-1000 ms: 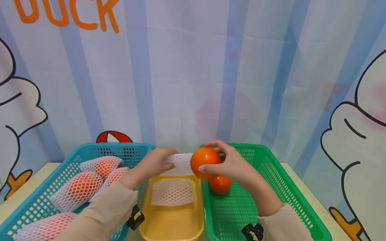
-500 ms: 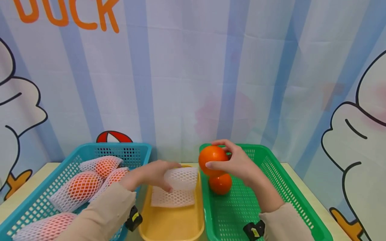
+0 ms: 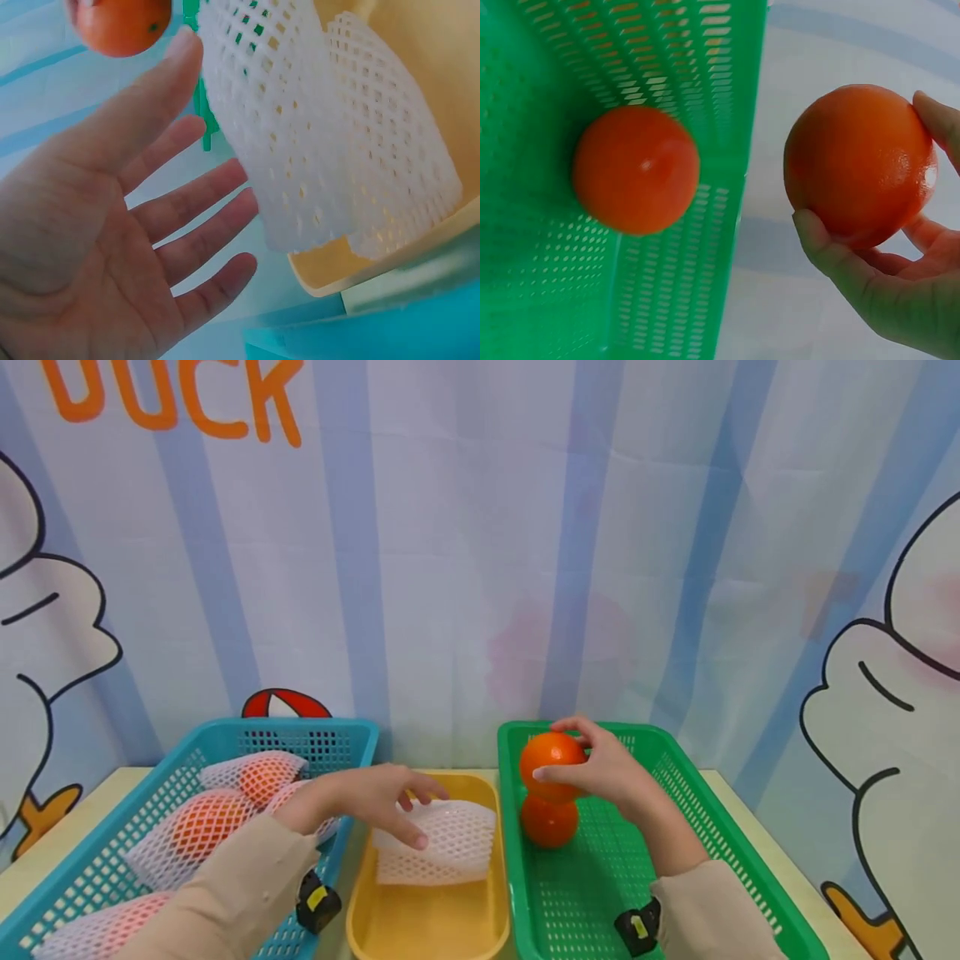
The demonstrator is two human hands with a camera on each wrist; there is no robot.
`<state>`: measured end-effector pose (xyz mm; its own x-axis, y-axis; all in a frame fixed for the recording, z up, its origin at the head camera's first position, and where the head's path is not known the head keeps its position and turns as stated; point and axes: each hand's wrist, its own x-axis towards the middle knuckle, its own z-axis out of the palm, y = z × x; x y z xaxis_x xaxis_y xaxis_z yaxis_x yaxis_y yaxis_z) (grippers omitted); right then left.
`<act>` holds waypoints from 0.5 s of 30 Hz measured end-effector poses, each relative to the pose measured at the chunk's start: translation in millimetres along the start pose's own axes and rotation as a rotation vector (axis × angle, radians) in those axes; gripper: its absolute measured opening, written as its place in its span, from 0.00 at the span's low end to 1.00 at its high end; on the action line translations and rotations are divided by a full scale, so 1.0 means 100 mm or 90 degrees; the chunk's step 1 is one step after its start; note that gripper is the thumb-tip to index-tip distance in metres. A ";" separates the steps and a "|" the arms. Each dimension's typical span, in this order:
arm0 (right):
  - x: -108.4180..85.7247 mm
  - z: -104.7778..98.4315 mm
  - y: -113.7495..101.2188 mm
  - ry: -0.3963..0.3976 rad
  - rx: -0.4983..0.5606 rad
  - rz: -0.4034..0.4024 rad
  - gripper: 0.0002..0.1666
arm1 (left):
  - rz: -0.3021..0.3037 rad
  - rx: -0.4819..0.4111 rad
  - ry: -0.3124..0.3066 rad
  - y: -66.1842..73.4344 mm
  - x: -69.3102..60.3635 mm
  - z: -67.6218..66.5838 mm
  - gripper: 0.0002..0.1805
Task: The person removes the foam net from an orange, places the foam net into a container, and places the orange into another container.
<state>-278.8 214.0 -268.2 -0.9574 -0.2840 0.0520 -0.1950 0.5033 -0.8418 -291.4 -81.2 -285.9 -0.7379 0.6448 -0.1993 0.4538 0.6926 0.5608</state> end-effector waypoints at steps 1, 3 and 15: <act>0.01 -0.01 0.03 -0.001 -0.003 0.006 0.40 | 0.005 0.001 0.007 0.00 -0.01 0.00 0.30; 0.02 -0.02 0.10 0.001 -0.012 0.019 0.40 | 0.008 0.005 0.021 -0.01 -0.02 0.00 0.30; 0.08 -0.19 0.57 0.049 -0.060 0.089 0.44 | 0.003 -0.005 0.047 -0.07 -0.06 -0.02 0.29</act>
<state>-301.9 256.0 -305.0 -0.9893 -0.1445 -0.0185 -0.0742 0.6092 -0.7895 -291.1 -90.6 -286.9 -0.7707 0.6224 -0.1367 0.4540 0.6869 0.5675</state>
